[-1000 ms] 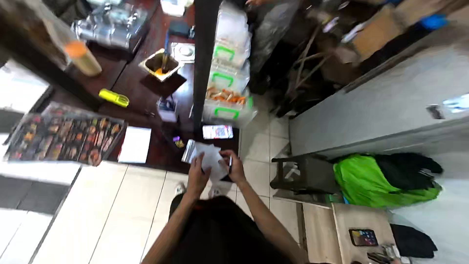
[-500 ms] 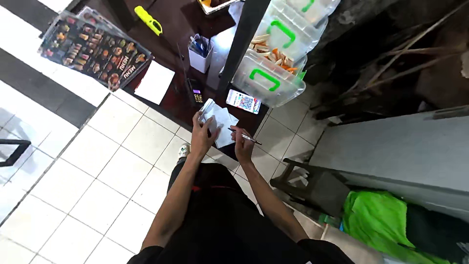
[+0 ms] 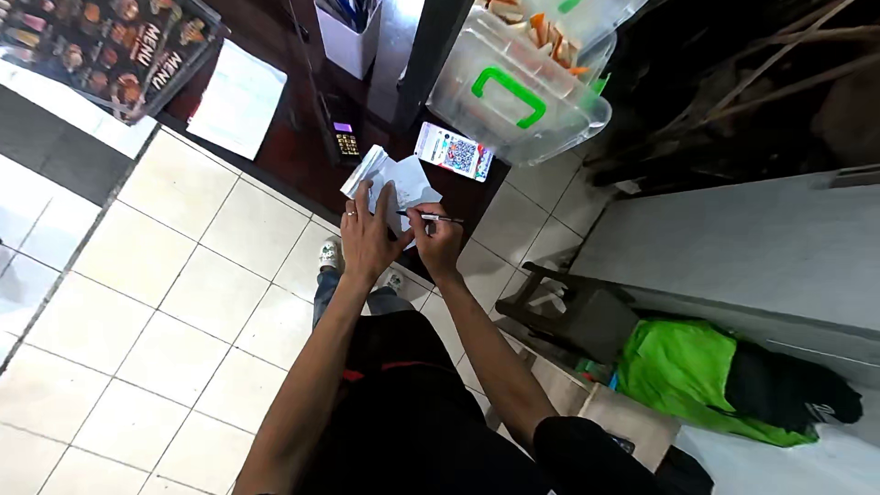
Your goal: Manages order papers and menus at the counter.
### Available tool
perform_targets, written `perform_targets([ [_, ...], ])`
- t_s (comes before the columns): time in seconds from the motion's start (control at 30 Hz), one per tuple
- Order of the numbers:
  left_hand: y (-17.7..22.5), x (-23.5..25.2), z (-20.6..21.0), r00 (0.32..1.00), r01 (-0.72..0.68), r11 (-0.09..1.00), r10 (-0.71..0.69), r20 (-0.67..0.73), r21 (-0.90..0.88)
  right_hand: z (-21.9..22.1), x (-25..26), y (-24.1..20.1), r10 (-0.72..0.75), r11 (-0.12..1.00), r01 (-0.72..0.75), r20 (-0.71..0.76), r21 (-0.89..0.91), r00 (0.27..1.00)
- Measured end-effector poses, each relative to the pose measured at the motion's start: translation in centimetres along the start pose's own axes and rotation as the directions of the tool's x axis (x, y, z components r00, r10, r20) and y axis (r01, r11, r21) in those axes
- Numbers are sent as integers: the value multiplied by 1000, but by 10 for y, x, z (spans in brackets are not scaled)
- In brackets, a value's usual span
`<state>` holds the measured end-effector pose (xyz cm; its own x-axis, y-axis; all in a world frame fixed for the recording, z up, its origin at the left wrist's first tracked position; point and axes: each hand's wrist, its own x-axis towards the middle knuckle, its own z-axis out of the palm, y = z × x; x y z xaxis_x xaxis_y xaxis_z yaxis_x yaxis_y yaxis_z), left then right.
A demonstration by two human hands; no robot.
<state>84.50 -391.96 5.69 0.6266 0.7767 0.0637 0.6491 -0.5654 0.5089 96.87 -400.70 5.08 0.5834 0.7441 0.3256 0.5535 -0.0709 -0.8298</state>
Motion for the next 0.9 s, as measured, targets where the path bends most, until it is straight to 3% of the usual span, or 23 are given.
perform_targets([
  [0.57, 0, 0, 0, 999, -6, 1000, 7, 41, -20, 4, -1, -1, 25, 998, -23, 42, -53, 999],
  [0.73, -3, -1, 3, 1000, -15, 1000, 15, 17, -4, 0, 0, -1, 68, 984, -85, -114, -154, 991],
  [0.9, -4, -1, 3, 1000, -16, 1000, 15, 16, 7, 0, -2, 2, 75, 996, -78, -99, -30, 992],
])
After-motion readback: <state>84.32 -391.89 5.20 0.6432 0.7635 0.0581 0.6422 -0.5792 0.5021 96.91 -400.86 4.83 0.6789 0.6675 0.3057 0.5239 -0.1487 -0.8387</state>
